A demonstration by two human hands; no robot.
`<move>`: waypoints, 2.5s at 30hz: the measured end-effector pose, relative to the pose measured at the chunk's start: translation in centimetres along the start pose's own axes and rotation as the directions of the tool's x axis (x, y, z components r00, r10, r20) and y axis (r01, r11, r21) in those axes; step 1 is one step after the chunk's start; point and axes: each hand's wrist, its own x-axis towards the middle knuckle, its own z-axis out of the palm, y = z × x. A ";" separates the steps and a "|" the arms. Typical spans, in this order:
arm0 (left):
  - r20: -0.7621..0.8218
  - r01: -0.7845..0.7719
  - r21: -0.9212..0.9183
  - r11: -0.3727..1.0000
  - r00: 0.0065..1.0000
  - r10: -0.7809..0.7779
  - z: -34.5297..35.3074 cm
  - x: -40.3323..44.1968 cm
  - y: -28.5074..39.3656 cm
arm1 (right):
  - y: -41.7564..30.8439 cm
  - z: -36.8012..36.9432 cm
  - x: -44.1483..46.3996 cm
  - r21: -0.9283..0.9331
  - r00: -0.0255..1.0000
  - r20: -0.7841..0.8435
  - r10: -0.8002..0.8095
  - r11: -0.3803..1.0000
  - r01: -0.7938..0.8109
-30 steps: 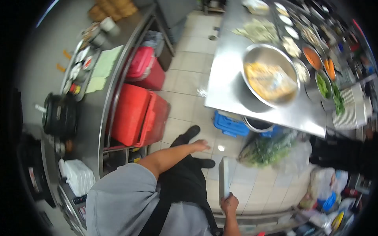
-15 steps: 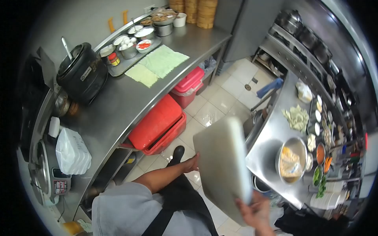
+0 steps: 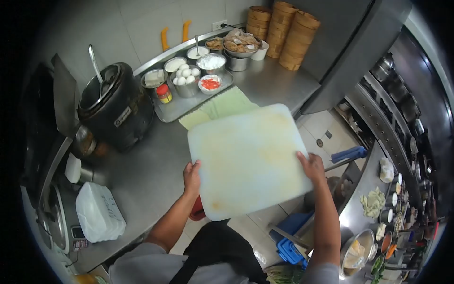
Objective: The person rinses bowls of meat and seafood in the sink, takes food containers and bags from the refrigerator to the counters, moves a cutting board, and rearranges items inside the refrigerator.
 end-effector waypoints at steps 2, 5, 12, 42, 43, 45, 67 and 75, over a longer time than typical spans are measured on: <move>-0.098 -0.035 -0.049 0.998 0.995 0.031 -0.4 2.5 0.1 | -2.9 2.9 6.3 -0.129 0.996 0.090 0.016 0.992 -0.005; -0.235 -0.071 -0.070 0.995 0.971 0.053 -1.3 6.3 -1.3 | -4.6 7.1 13.8 -0.143 0.988 0.115 -0.105 0.982 0.121; -0.379 -0.080 0.003 0.997 0.922 0.075 -0.1 11.7 -1.1 | -4.6 12.5 23.6 -0.157 0.987 0.049 -0.151 0.975 0.157; 0.497 -0.537 0.512 0.670 0.822 0.279 5.9 -13.0 -5.4 | 13.0 19.1 -27.9 0.434 0.879 0.477 0.017 0.865 -0.252; 0.547 -0.434 0.593 0.678 0.835 0.057 5.1 -14.4 -7.3 | 16.4 19.5 -32.3 0.311 0.855 0.497 0.150 0.889 -0.336; 0.563 -0.299 0.740 0.602 0.765 -0.313 5.6 -17.3 -9.8 | 24.2 21.4 -39.6 0.113 0.814 0.515 0.269 0.920 -0.375; 0.235 -0.542 0.830 0.129 0.131 -0.963 12.3 -41.9 -26.3 | 45.4 4.2 -56.2 0.757 -0.021 -0.286 0.958 0.213 -0.617; 0.328 0.445 0.850 0.283 -0.026 -0.944 21.5 -52.8 -39.2 | 41.8 5.6 -56.1 0.861 0.257 -0.311 0.915 0.386 -0.332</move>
